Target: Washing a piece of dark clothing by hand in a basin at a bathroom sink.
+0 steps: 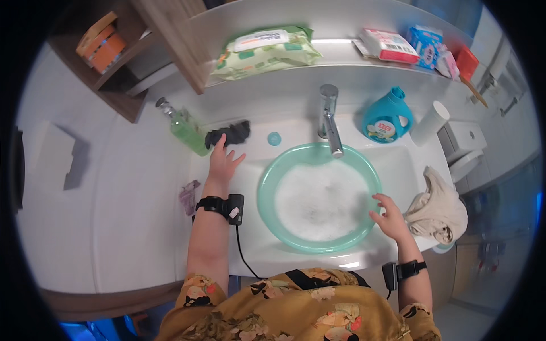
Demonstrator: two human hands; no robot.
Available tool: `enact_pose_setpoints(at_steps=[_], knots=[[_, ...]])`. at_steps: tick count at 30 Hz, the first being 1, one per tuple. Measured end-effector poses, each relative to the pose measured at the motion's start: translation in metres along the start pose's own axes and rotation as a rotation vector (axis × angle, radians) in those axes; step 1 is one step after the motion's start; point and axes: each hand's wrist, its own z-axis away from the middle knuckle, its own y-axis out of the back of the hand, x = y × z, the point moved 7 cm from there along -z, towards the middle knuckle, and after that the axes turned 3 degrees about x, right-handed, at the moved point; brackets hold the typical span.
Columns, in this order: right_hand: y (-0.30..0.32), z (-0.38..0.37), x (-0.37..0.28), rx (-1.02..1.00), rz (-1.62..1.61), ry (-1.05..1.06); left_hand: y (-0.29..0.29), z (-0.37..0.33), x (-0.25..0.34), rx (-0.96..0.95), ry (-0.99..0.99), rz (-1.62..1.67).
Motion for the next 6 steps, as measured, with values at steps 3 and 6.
enact_pose_setpoints(at_steps=[3,6], knots=[[0.009,-0.006,0.05,0.136,0.118,-0.106,0.002,0.009,-0.023,-0.239,-0.073,-0.312],[-0.006,-0.016,0.1,0.097,-0.035,-0.398,0.023,0.008,-0.073,-0.395,-0.11,-0.95]])
